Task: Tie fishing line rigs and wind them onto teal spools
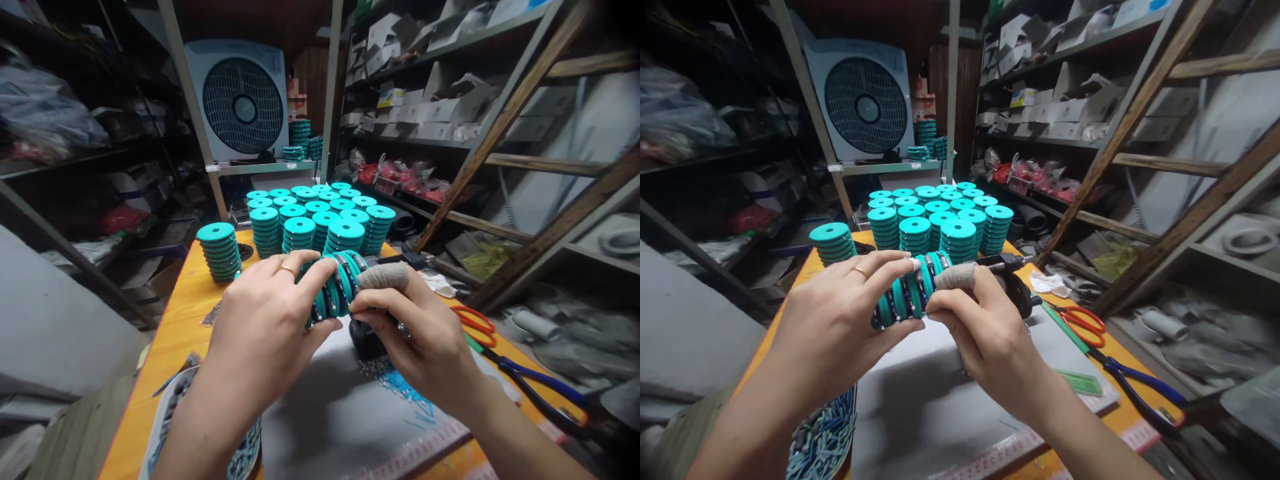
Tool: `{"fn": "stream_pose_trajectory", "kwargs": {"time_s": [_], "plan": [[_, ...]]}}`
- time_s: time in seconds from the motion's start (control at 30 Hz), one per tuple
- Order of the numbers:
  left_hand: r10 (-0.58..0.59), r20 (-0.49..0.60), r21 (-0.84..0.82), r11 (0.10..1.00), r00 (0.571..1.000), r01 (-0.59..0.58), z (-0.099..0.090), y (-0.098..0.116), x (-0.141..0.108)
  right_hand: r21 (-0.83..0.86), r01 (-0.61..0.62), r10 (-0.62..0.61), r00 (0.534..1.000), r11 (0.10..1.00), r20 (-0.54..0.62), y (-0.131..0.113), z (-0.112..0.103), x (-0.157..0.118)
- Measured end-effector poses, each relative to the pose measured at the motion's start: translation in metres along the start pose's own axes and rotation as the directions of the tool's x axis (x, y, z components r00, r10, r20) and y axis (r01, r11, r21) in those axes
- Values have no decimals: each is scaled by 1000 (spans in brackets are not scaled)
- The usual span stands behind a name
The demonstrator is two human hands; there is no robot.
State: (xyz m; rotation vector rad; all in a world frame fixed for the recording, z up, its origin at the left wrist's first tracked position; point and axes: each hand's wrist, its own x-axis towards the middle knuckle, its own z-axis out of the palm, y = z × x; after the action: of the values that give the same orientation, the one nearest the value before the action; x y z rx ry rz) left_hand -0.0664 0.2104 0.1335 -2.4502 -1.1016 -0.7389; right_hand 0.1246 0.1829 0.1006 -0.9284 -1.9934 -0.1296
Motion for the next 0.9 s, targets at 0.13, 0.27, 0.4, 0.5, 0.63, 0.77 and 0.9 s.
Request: {"fn": "stream_pose_trajectory", "kwargs": {"time_s": [0.13,0.27,0.4,0.5,0.63,0.77,0.9], "plan": [[-2,-10,-5,1000,1000,2,-1,-1,0,-49,36,-37,999,998,-18,3,3,-4],[-4,-7,-5,1000,1000,4,-1,0,-1,-92,63,-67,997,994,-36,7,7,-8],[-7,4,-2,1000,1000,7,-1,1,-1,-159,111,-122,991,981,-57,11,11,-15],[-5,3,-3,1000,1000,5,-1,1,-2,-135,88,-102,990,987,-102,8,13,-15],[-9,10,-12,1000,1000,9,-1,0,-1,-7,-32,30,987,999,-161,0,12,-6],[-5,7,-12,1000,1000,5,-1,0,-1,-16,-62,59,988,998,-141,-4,10,1],[-13,6,-5,1000,1000,13,0,0,0,-26,-59,55,990,998,-133,-4,10,1]]}}
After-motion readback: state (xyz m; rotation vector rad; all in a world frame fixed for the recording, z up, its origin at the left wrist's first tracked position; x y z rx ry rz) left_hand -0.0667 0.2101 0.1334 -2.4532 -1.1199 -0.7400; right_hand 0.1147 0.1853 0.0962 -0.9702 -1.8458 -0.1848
